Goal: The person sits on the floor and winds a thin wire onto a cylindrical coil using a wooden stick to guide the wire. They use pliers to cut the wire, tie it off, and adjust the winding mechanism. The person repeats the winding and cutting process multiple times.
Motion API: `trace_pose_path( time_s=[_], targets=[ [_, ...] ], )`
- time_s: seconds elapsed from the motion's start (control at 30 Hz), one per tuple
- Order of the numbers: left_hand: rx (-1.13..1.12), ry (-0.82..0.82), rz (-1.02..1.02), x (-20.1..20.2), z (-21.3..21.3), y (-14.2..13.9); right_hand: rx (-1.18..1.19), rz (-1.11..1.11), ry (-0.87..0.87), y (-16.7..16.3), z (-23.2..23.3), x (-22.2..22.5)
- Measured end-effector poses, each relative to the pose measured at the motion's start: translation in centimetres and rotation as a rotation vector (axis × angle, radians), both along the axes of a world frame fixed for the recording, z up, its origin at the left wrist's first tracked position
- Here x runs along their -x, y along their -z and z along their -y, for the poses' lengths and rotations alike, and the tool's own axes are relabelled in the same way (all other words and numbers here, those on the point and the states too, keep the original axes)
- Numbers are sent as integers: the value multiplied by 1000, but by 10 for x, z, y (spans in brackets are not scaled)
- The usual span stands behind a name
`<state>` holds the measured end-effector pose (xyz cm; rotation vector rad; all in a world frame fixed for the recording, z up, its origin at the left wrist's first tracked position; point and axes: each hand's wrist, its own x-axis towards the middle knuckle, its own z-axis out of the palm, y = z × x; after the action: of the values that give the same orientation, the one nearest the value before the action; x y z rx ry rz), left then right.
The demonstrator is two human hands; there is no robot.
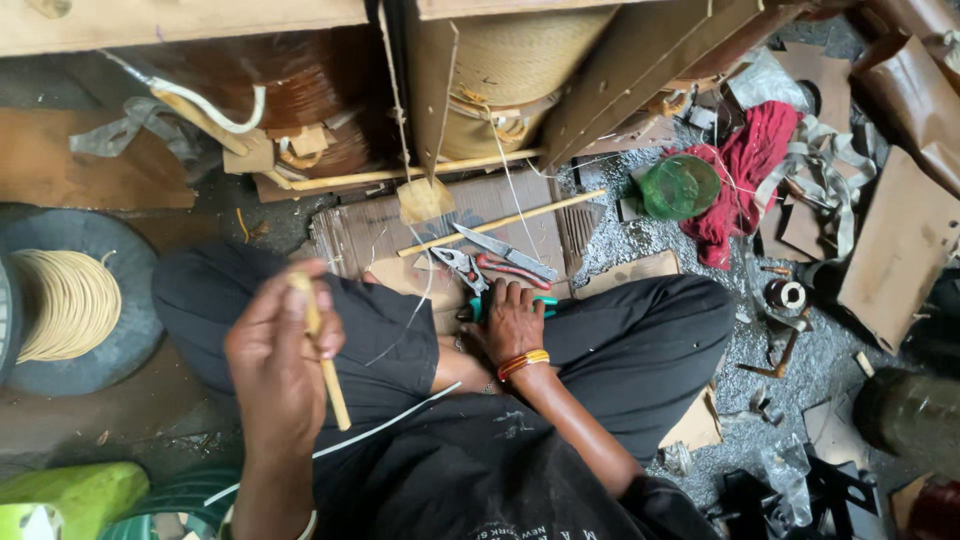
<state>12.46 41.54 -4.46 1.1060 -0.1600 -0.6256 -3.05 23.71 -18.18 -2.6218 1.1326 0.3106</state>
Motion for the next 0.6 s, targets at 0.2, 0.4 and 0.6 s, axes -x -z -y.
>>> trace_pose_path(
  time_s=[0.2,0.4,0.6],
  targets=[
    [-195,398,46,17,15,31,285,153,-242,-11,10,-9],
    [-201,478,355,26,17,22,310,289,-561,-9,14,9],
    [-277,465,346,31,21,11,17,61,-503,9,20,11]
  ],
)
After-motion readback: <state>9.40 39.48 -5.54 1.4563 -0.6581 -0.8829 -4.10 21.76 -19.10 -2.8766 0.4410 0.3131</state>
